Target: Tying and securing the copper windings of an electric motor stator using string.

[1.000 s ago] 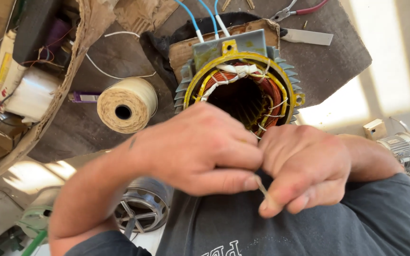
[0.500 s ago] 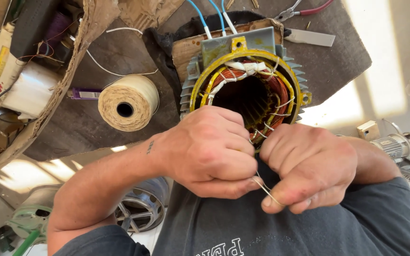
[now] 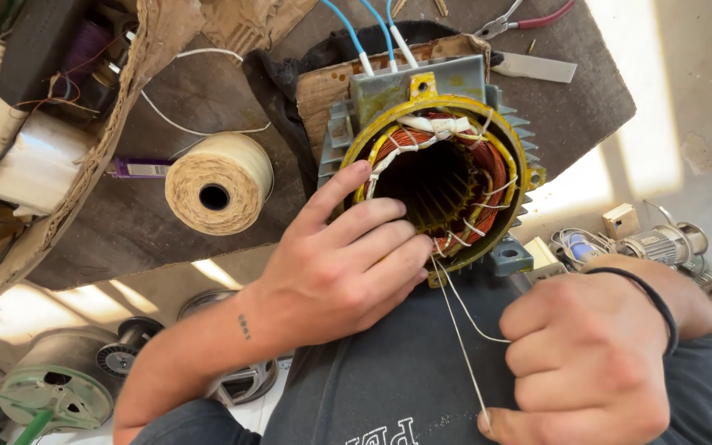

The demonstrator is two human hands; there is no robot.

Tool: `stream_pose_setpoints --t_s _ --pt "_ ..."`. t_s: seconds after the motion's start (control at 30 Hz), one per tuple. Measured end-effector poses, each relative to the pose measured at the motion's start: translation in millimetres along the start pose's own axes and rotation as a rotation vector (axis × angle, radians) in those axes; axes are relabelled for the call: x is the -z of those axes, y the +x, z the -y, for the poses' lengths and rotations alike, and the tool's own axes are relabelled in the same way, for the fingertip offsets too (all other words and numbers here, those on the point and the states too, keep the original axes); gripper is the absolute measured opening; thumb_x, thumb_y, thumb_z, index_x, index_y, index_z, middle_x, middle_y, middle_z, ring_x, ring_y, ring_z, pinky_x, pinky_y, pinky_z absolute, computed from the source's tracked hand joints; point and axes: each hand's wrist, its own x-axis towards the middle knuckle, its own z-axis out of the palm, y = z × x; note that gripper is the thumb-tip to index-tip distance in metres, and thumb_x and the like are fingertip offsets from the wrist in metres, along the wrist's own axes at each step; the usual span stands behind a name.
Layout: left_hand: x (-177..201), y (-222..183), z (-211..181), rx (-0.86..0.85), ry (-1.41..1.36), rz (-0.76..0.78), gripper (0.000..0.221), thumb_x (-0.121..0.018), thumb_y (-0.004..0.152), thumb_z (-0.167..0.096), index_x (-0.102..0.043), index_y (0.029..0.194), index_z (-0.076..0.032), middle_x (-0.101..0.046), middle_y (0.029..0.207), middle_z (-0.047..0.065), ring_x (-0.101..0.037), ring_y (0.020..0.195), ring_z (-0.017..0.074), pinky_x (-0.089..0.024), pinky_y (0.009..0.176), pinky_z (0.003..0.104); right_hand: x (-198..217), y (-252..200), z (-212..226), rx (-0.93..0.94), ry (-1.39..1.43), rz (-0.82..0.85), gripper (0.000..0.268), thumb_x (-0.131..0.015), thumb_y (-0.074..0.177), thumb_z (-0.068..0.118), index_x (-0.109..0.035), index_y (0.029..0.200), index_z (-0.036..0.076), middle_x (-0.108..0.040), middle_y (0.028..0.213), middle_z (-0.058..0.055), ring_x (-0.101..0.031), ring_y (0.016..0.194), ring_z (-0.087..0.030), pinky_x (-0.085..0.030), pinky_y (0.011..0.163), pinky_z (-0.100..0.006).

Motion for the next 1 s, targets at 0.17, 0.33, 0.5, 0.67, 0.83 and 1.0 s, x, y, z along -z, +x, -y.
stream_pose_setpoints --t_s 0.17,0.33,0.5,0.67,0.83,1.0 --pt "-10 0 2 0.017 -0.025 -0.088 0.020 -0.058 0.109 -0.014 -0.068 0.093 -0.010 -0.070 0.092 0.001 -0.065 0.091 0.0211 -0.037 0.115 0.048 3 10 6 -0.076 -0.003 0.104 0.028 -0.054 0.114 0.007 -0.076 0.108 -0.009 -0.040 0.069 -0.001 -0.042 0.055 -0.017 -0.029 0.050 -0.033" --pt "-13 -1 5 0.022 -0.032 -0.102 0.020 -0.060 0.108 -0.015 -0.066 0.089 -0.012 -0.066 0.085 -0.002 -0.064 0.088 0.0203 -0.037 0.114 0.048 16 22 56 -0.434 -0.320 0.439 0.021 -0.042 0.114 0.017 -0.061 0.121 0.008 -0.059 0.099 -0.007 -0.062 0.088 -0.026 -0.050 0.077 -0.037" --pt "-15 -3 11 -0.025 -0.031 -0.150 0.020 -0.060 0.107 -0.014 -0.066 0.088 -0.013 -0.065 0.084 -0.002 -0.063 0.086 0.0187 -0.039 0.113 0.045 69 -68 79 -0.221 -0.355 0.944 0.020 -0.073 0.068 0.013 -0.076 0.082 0.026 -0.069 0.126 -0.037 -0.058 0.128 -0.049 -0.059 0.070 -0.063" --pt "-17 -5 12 -0.074 0.001 -0.211 0.020 -0.054 0.106 -0.014 -0.067 0.090 -0.011 -0.065 0.086 0.000 -0.066 0.085 0.0192 -0.043 0.110 0.047 50 34 -16 -0.701 -0.716 0.441 0.020 -0.050 0.104 0.026 -0.066 0.112 0.018 -0.065 0.101 0.001 -0.063 0.083 -0.023 -0.048 0.064 -0.037" --pt "-13 -9 5 -0.078 0.112 -0.263 0.018 -0.059 0.106 -0.013 -0.068 0.089 -0.013 -0.067 0.089 0.004 -0.066 0.087 0.0198 -0.049 0.106 0.046 46 31 -31 -0.789 -0.574 0.614 0.021 -0.057 0.103 0.033 -0.064 0.087 0.022 -0.060 0.077 0.006 -0.059 0.076 -0.024 -0.047 0.062 -0.041" --pt "-13 -12 7 -0.114 0.163 -0.267 0.023 -0.053 0.106 -0.007 -0.070 0.091 -0.011 -0.065 0.088 0.004 -0.063 0.084 0.0194 -0.053 0.105 0.043 44 35 -34 -0.963 -0.496 0.678 0.028 -0.057 0.100 0.042 -0.056 0.077 0.027 -0.060 0.076 0.008 -0.060 0.077 -0.022 -0.049 0.060 -0.043"
